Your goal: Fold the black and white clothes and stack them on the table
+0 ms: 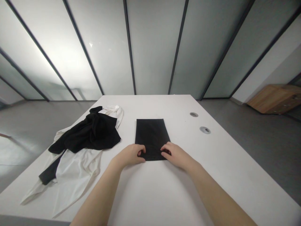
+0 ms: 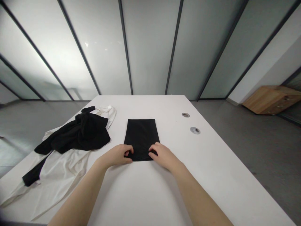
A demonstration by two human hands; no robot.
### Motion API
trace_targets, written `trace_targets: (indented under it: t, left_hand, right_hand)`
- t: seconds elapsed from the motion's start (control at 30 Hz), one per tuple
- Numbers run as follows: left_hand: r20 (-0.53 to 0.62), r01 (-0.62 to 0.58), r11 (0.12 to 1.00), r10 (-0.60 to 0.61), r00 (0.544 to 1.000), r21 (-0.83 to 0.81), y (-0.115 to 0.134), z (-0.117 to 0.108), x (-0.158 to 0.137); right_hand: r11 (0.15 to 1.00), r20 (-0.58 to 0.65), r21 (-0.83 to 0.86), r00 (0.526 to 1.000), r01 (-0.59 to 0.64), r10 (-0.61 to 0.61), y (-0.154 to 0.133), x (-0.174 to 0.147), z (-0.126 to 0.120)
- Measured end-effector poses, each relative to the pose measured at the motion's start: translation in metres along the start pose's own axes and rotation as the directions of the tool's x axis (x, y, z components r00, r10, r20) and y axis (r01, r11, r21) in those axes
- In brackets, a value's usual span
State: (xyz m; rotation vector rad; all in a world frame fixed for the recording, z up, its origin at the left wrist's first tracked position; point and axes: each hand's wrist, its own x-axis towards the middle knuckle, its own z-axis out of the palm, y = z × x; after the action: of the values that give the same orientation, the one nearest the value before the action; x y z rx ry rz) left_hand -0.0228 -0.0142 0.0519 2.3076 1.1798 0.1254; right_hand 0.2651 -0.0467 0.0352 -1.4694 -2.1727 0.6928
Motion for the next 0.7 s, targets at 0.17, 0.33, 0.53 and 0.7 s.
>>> trace_targets:
  t: [0.17,0.33,0.53,0.7]
  left_hand:
    - [0.078,-0.008,0.997,0.014,0.997,-0.072,0.011,-0.004,-0.001]
    - [-0.379,-0.027,0.985,0.090,0.921,0.169,0.018,0.030,0.020]
    - [-0.334,0.099,0.916,0.040,0.942,0.388,0.014,0.062,0.026]
    - [-0.380,0.095,0.934,0.047,0.924,0.346,0.032,0.050,0.023]
  right_hand:
    - [0.995,0.069,-0.072,0.995,-0.072,0.077,-0.013,-0.003,-0.002]
    - [0.978,-0.104,-0.149,0.981,0.147,-0.163,-0.012,0.003,0.020]
    - [0.929,0.016,-0.352,0.993,0.113,-0.114,-0.006,0.000,0.039]
    - [0.964,-0.082,-0.246,0.989,0.096,-0.120,-0.019,0.005,0.027]
